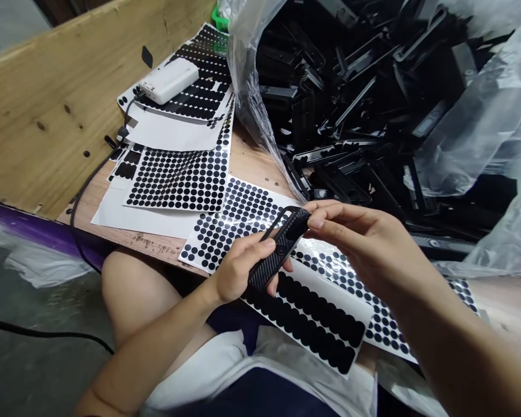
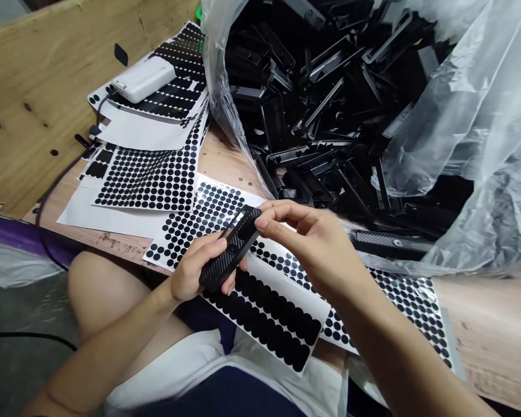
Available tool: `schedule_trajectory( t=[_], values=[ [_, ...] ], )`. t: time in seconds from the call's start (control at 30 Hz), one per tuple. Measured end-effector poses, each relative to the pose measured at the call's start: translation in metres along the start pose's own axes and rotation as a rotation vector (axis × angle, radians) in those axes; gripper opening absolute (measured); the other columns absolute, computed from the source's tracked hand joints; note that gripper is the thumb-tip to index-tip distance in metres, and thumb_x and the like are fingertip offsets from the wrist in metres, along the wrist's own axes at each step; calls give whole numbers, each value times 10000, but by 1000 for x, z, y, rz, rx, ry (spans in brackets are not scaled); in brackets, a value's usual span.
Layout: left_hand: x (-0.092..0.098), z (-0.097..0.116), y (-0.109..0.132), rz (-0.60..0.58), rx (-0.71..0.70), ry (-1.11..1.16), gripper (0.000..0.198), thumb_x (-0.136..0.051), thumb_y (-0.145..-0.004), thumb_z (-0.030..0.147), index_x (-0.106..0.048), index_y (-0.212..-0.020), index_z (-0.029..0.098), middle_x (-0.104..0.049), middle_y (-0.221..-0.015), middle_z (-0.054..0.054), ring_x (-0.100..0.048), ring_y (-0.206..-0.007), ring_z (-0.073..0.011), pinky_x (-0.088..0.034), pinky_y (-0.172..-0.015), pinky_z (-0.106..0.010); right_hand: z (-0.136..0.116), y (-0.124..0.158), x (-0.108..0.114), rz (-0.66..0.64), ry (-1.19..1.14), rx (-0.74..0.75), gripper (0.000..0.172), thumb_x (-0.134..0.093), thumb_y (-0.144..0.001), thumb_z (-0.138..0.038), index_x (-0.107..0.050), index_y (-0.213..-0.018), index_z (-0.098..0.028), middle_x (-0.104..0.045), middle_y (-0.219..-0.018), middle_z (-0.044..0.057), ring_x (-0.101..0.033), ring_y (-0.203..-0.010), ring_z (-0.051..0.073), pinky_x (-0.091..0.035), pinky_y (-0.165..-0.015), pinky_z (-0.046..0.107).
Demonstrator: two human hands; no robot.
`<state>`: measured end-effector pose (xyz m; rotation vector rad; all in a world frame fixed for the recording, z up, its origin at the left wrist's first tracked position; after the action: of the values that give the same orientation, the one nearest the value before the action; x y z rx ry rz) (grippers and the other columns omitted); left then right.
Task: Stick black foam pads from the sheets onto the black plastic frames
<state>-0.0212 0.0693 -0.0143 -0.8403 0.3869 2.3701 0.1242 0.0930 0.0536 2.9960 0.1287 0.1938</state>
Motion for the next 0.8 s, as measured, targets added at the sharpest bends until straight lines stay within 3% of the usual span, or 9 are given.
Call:
schedule_trajectory(
  t=[0.4,0.63,0.8],
  values=[
    [0,0,1,7,-7,6,356,-588,-970,463,-613,-916,112,-708,-801,-54,-623,-465,-104,-495,-462,-212,-1,0,3,27,88,-1,217,-885,-736,-451,-782,-751,-261,-736,-1042,26,-681,-993,233,-525,-973,395],
    [1,-2,1,-10,-5,12,350,-584,-970,464,-608,-919,118,-729,-833,-77,-632,-472,-110,-503,-466,-218,3,-3,3,58,-29,-118,330,-909,-650,-556,-813,-783,-269,-765,-988,52,-698,-939,260,-580,-869,425],
    [0,-1,1,4,9,13,345,-585,-966,461,-608,-925,119,-720,-812,-68,-627,-463,-112,-490,-449,-214,-2,-1,1,59,53,-70,294,-925,-645,-509,-785,-707,-258,-751,-1042,42,-670,-968,249,-532,-949,421]
  ],
)
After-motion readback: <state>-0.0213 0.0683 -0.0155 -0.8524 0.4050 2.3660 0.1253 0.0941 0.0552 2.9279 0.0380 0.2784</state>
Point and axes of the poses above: each hand's wrist, its own y-axis away from the middle knuckle, its own x-axis out of the back of the hand, z = x × y, the point moved 7 cm from there along -y, towards the middle knuckle
